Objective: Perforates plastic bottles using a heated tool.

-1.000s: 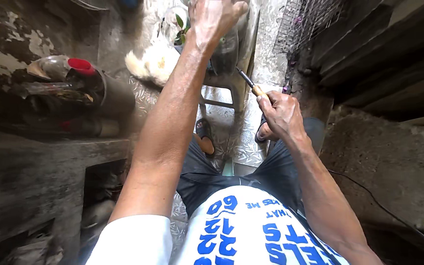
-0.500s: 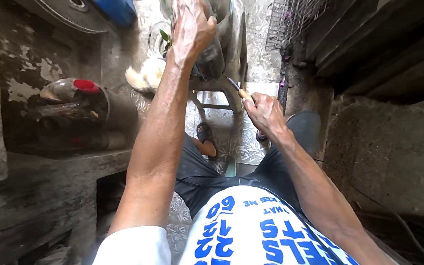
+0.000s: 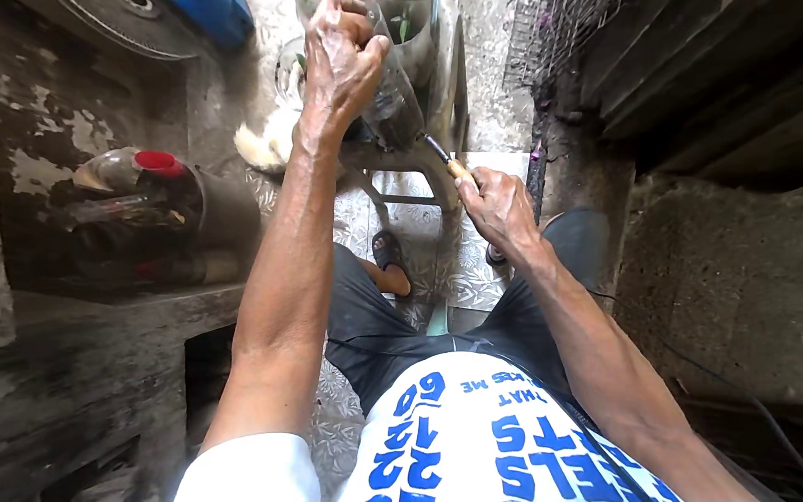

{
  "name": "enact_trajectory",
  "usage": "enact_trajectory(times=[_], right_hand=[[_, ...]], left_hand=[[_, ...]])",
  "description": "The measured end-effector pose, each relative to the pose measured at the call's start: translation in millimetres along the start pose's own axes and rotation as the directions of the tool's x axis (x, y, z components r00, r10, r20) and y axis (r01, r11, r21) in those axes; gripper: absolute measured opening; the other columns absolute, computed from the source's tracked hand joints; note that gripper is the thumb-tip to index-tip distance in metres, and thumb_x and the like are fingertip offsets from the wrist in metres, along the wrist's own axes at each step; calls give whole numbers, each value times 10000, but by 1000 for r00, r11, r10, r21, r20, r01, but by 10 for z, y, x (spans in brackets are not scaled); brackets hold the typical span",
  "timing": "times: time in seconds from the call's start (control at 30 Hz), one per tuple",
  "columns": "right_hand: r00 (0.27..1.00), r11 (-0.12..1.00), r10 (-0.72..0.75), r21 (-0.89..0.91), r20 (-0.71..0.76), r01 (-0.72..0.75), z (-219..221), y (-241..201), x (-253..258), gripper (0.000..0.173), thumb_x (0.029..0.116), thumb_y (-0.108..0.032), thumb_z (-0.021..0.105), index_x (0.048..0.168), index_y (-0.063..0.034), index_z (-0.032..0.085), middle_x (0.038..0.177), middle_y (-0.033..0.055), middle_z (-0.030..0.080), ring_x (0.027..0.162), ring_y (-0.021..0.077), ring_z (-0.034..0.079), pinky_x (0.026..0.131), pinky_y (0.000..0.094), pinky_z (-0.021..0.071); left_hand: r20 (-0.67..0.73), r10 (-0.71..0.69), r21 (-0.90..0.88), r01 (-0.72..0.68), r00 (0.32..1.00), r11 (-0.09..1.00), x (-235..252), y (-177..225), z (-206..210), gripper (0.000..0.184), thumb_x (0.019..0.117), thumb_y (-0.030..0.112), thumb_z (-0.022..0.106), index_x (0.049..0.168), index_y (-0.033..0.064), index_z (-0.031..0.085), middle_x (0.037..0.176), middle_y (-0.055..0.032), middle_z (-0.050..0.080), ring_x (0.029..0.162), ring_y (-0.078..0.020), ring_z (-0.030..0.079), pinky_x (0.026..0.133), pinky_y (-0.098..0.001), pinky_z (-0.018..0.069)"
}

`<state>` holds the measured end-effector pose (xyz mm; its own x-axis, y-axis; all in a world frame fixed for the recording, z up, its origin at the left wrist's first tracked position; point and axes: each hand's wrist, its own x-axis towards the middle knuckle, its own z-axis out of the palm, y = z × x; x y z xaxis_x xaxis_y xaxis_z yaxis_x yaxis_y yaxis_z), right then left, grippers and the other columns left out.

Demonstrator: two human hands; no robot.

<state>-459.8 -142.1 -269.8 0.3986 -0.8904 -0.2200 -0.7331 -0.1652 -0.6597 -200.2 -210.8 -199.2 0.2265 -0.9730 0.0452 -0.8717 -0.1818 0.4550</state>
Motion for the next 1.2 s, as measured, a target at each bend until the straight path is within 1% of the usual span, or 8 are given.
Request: enact_trajectory(times=[0.1, 0.2, 0.33, 0.43, 0.57, 0.97, 1.13, 1.2], right_hand=[[1000, 1000, 1, -4, 16, -1, -33, -24, -23, 431, 1053, -430, 438, 940, -95, 686, 778, 117, 662, 756, 318, 676, 646, 549, 493], [1000, 1000, -5, -20, 10, 5, -22, -48, -48, 426, 1052, -421, 434, 913, -93, 668, 756, 109, 646, 739, 312, 666, 633, 540, 479], [1000, 1000, -1, -32, 17, 1, -10, -62, -22, 429, 1053, -417, 437, 942, -79, 677, 782, 126, 665, 758, 329, 680, 649, 551, 494], [1000, 999, 19, -42, 16, -18, -1, -91, -11, 426, 1054, -412, 434, 928, -82, 672, 780, 126, 662, 765, 327, 679, 648, 550, 489], [999, 995, 42, -95, 32, -39, -11, -200, 10, 429, 1058, -407, 420, 895, -78, 641, 777, 132, 652, 781, 335, 681, 649, 541, 490], [993, 985, 85, -160, 78, -71, 40, -306, 99, 441, 1062, -402, 385, 921, -73, 643, 840, 148, 682, 862, 347, 703, 682, 549, 502], [995, 990, 63, -131, 82, -52, 39, -234, 102, 442, 1061, -411, 403, 942, -73, 659, 835, 149, 682, 847, 354, 700, 681, 559, 506], [997, 993, 43, -109, 63, -36, -17, -210, 46, 430, 1051, -403, 409, 892, -82, 647, 789, 133, 663, 799, 338, 690, 653, 546, 497]], left_hand=[[28, 10, 51, -11, 1000, 999, 32, 62, 34, 318, 1004, 297, 552, 1052, 40, 734, 1206, -158, 674, 1187, -256, 618, 1063, -429, 453], [1, 60, 121, -60, 998, 991, 39, 119, 79, 323, 1012, 272, 510, 1051, 32, 722, 1094, -157, 712, 1147, -288, 640, 1050, -458, 446], [35, 21, 169, -26, 999, 985, 46, 198, 81, 356, 1039, 280, 465, 1142, 56, 722, 1175, -151, 707, 1221, -314, 611, 1091, -495, 411], [38, -1, 165, -5, 999, 986, 45, 222, 87, 368, 1039, 296, 466, 1123, 52, 728, 1169, -162, 710, 1227, -335, 609, 1077, -513, 419], [34, 7, 126, -11, 999, 992, 41, 192, 116, 349, 1031, 294, 477, 1061, 80, 751, 1082, -137, 731, 1125, -306, 658, 1006, -518, 463], [67, 27, 187, -39, 997, 982, 30, 248, 204, 365, 1033, 309, 475, 1067, 54, 734, 1106, -157, 722, 1169, -345, 637, 1049, -536, 442], [49, 86, 167, -93, 995, 982, 65, 193, 233, 338, 1022, 288, 485, 1043, 51, 726, 1054, -139, 722, 1111, -308, 654, 1034, -521, 446], [27, 117, 166, -120, 993, 979, 79, 178, 247, 328, 1011, 286, 495, 1006, 45, 717, 1027, -139, 718, 1091, -311, 654, 1019, -522, 442]])
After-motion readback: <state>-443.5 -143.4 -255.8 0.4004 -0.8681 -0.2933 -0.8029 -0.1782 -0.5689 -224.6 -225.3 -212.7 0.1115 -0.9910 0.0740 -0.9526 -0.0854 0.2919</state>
